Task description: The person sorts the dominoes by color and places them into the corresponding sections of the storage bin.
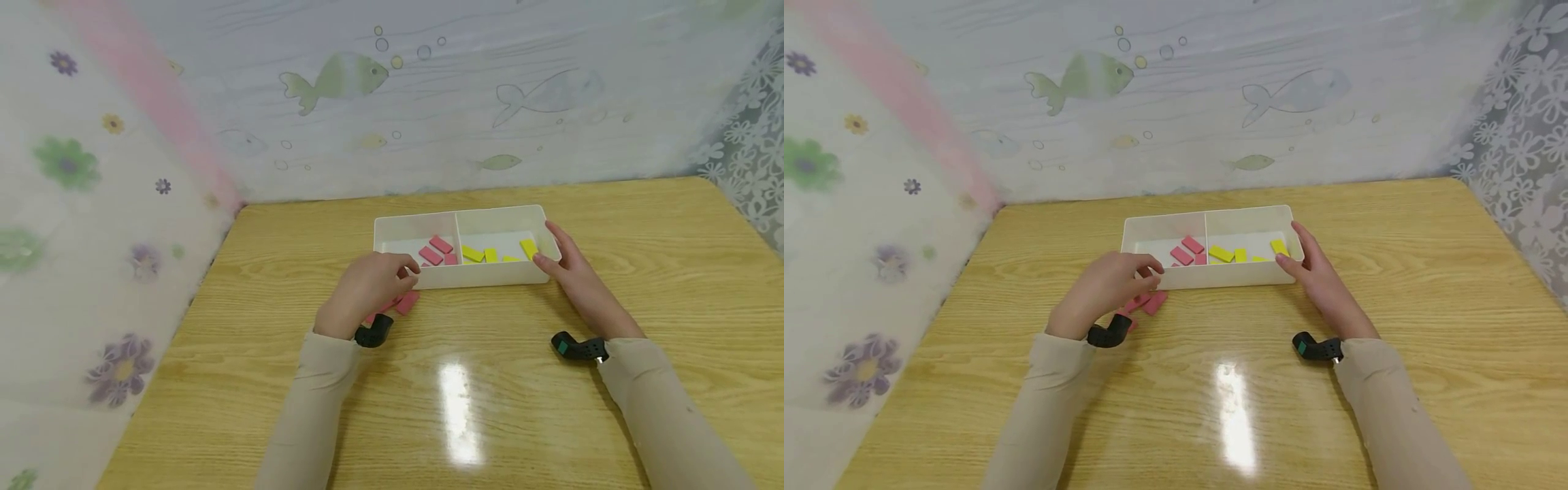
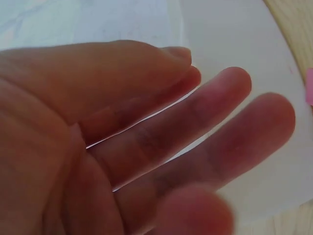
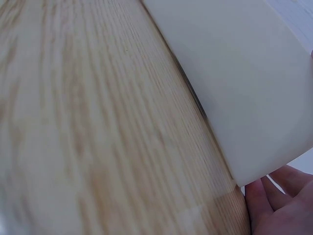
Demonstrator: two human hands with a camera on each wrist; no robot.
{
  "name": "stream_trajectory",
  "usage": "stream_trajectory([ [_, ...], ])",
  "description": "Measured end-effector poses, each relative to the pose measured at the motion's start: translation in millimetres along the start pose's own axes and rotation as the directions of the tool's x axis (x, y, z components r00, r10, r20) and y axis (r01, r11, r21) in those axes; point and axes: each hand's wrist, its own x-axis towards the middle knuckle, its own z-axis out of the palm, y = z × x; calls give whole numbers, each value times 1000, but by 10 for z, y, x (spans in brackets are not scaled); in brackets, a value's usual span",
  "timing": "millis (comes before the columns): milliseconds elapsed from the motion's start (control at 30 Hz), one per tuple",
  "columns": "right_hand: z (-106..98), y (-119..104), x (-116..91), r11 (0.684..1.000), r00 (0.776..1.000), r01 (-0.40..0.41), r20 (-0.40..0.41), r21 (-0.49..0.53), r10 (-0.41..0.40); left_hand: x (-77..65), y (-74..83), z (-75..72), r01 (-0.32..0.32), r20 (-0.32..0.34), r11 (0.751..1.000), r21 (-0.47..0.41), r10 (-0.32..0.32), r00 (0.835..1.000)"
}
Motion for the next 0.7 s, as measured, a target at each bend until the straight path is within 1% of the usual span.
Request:
stream_trajectory([
  [133, 1, 14, 2, 1000, 1000, -2, -1, 2, 2, -14, -5, 41, 2, 53, 999, 44, -4, 999],
  [167, -1, 16, 3, 1000, 1000, -2, 0, 0, 2, -18, -9, 51, 5, 68, 999, 44, -8, 998],
  [300, -6, 10, 11, 1000, 1000, 2, 0, -3, -2, -35, -34, 88, 17, 145, 1000, -3, -17, 989],
  [400, -4, 3, 13, 1000, 1000, 1, -1, 0, -1, -38, -47, 118, 15, 179, 999, -37, -8, 984],
  [467, 0, 0, 10, 1000, 1000, -2, 0, 3, 2, -35, -46, 137, 7, 180, 1000, -28, -1, 984],
  [567, 8, -5, 9, 1000, 1000, -1, 1, 13, 1, -25, -36, 170, -18, 154, 1000, 24, 14, 988],
  [700, 18, -13, 11, 1000, 1000, 0, -1, 17, 0, -3, -18, 215, -28, 131, 995, 92, 16, 991],
])
